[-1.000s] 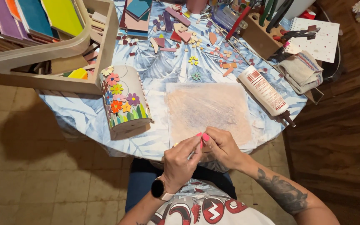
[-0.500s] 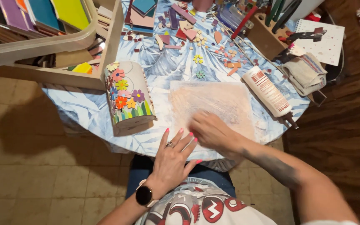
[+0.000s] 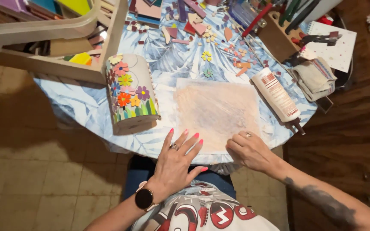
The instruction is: Decorating a cylindrical container by gluing small colorful flower cutouts onto its surface
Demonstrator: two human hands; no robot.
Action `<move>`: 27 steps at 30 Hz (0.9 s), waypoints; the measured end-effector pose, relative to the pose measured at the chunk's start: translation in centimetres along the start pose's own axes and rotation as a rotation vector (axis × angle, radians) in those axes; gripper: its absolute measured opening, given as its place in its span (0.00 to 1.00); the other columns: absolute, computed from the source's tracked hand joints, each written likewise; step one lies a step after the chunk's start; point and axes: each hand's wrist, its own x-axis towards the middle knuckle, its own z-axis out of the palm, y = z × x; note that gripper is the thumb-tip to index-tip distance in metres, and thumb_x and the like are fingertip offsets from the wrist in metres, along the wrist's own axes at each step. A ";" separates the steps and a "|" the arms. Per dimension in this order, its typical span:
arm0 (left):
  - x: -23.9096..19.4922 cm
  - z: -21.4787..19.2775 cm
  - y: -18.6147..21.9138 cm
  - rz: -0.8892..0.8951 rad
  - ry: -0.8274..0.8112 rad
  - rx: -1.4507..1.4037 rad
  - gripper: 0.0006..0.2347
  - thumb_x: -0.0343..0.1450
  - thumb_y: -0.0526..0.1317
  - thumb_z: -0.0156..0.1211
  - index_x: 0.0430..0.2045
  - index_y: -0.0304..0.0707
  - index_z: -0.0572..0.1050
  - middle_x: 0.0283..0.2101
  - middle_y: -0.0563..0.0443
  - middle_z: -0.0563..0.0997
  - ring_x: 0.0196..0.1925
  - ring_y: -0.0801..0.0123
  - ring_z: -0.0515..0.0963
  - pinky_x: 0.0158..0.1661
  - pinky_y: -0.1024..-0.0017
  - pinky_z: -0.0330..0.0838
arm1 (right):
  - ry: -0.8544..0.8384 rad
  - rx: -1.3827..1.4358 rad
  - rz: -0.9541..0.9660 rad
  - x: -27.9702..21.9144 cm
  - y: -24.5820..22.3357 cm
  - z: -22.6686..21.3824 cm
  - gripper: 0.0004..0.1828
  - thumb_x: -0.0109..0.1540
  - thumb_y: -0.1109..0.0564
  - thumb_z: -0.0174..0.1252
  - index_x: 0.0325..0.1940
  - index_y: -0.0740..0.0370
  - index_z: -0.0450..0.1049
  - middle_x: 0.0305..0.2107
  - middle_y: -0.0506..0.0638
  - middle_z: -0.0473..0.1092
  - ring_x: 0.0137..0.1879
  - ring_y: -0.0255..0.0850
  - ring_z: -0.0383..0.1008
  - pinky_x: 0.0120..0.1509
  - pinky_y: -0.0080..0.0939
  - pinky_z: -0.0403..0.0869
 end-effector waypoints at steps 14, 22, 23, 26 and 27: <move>-0.3 0.6 -0.2 0.000 0.002 0.015 0.27 0.59 0.59 0.48 0.46 0.43 0.65 0.51 0.50 0.66 0.57 0.59 0.59 0.56 0.54 0.42 | -0.160 0.210 -0.220 5.4 0.8 -0.3 0.13 0.60 0.58 0.39 0.20 0.61 0.57 0.18 0.50 0.54 0.22 0.45 0.53 0.28 0.43 0.54; 1.3 -1.0 0.8 -0.041 0.080 -0.137 0.19 0.62 0.48 0.50 0.41 0.37 0.67 0.44 0.46 0.72 0.49 0.56 0.68 0.56 0.54 0.43 | -0.297 0.109 -0.080 -0.4 5.3 -1.8 0.09 0.52 0.64 0.42 0.36 0.64 0.62 0.29 0.50 0.62 0.28 0.38 0.62 0.30 0.35 0.64; 1.8 -1.3 1.0 -0.085 0.136 -0.220 0.17 0.62 0.42 0.52 0.42 0.36 0.66 0.40 0.46 0.74 0.45 0.57 0.72 0.56 0.55 0.45 | -0.145 0.403 0.089 0.6 4.2 -2.3 0.02 0.54 0.65 0.40 0.27 0.63 0.58 0.22 0.49 0.57 0.25 0.40 0.59 0.25 0.36 0.60; 3.0 -1.3 2.0 -0.099 0.393 -0.383 0.18 0.61 0.33 0.54 0.44 0.30 0.64 0.36 0.42 0.77 0.36 0.65 0.77 0.54 0.61 0.56 | 0.054 0.787 0.293 3.0 -0.1 -2.7 0.17 0.61 0.49 0.35 0.23 0.61 0.58 0.18 0.48 0.56 0.23 0.37 0.56 0.27 0.32 0.59; 3.5 -1.4 2.1 -0.093 0.400 -0.371 0.18 0.61 0.33 0.54 0.44 0.30 0.64 0.36 0.42 0.77 0.36 0.65 0.77 0.54 0.61 0.56 | 0.064 0.782 0.282 3.5 -0.4 -2.8 0.17 0.61 0.49 0.35 0.23 0.61 0.58 0.18 0.48 0.56 0.23 0.37 0.56 0.27 0.32 0.59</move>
